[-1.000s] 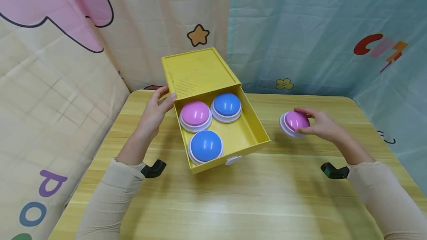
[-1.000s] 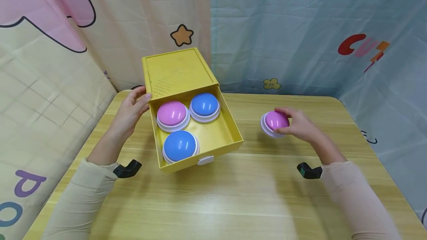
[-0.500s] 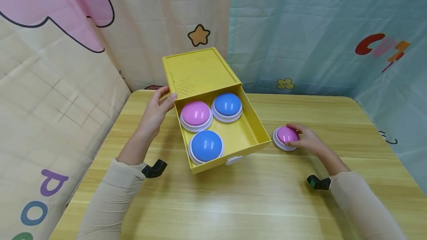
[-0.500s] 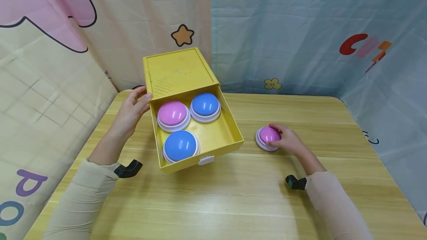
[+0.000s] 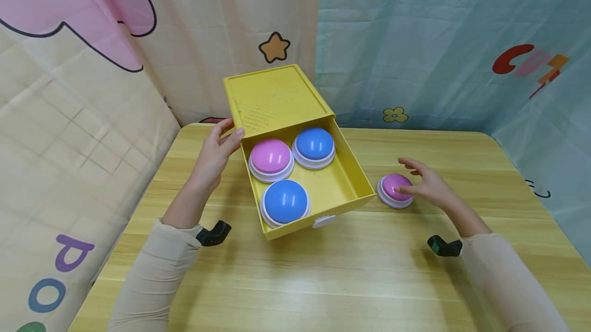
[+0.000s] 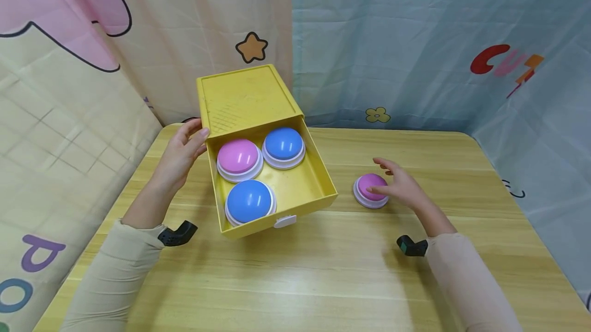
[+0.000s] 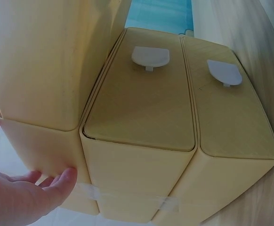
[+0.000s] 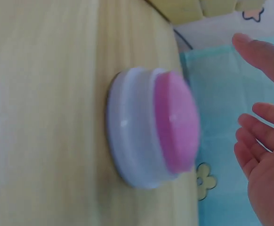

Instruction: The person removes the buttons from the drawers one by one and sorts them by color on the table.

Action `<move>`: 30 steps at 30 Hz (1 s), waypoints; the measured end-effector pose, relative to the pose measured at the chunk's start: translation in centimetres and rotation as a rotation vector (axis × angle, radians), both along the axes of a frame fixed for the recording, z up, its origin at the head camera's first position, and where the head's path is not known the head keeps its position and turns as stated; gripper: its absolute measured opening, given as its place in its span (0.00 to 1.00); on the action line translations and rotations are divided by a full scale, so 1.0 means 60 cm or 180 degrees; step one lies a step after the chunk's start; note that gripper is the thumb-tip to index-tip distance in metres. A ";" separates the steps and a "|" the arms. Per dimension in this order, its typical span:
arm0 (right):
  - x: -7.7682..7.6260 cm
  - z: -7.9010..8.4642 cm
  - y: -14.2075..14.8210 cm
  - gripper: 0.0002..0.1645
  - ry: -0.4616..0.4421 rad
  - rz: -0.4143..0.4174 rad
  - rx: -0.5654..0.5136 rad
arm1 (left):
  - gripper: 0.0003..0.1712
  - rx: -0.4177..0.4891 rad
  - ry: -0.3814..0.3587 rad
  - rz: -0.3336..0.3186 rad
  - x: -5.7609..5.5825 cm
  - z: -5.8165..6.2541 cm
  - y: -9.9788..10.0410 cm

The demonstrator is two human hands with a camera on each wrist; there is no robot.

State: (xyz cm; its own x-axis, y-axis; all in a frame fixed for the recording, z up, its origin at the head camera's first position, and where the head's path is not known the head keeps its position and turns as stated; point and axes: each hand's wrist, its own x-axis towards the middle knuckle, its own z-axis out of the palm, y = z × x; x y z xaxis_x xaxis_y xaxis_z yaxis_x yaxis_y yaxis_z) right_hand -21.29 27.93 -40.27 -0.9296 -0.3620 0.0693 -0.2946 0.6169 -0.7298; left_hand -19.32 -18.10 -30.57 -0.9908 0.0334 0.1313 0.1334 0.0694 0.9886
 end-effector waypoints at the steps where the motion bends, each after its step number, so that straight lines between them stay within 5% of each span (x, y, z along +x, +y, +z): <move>1: -0.001 0.008 -0.003 0.46 0.0065 0.0058 -0.0049 | 0.36 0.0002 0.0003 0.0005 0.000 0.000 0.000; 8: -0.009 0.088 -0.041 0.49 0.0272 0.0216 -0.0101 | 0.36 0.0009 0.0011 0.0016 0.000 0.000 -0.001; 14: 0.001 0.172 -0.095 0.50 0.0773 0.0860 -0.0087 | 0.36 0.0017 0.0003 0.0022 0.000 -0.001 0.000; 19: 0.025 0.241 -0.166 0.50 0.0866 0.1554 -0.0004 | 0.36 0.0002 -0.0002 0.0030 0.001 -0.002 -0.001; 24: 0.047 0.264 -0.234 0.50 0.0698 0.2134 0.0115 | 0.36 -0.0011 0.0009 0.0042 0.001 -0.002 -0.002; 30: 0.057 0.253 -0.289 0.51 0.0472 0.2523 0.0262 | 0.36 -0.0013 0.0006 0.0037 0.001 -0.002 -0.001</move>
State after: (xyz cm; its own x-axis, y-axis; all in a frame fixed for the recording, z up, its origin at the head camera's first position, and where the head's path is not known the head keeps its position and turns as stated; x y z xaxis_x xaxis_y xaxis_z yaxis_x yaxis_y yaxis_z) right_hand -17.89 10.57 -25.09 -0.3779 -0.9185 0.1161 -0.7567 0.2342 -0.6103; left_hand -19.25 -18.18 -30.67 -0.9908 0.0224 0.1332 0.1345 0.0750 0.9881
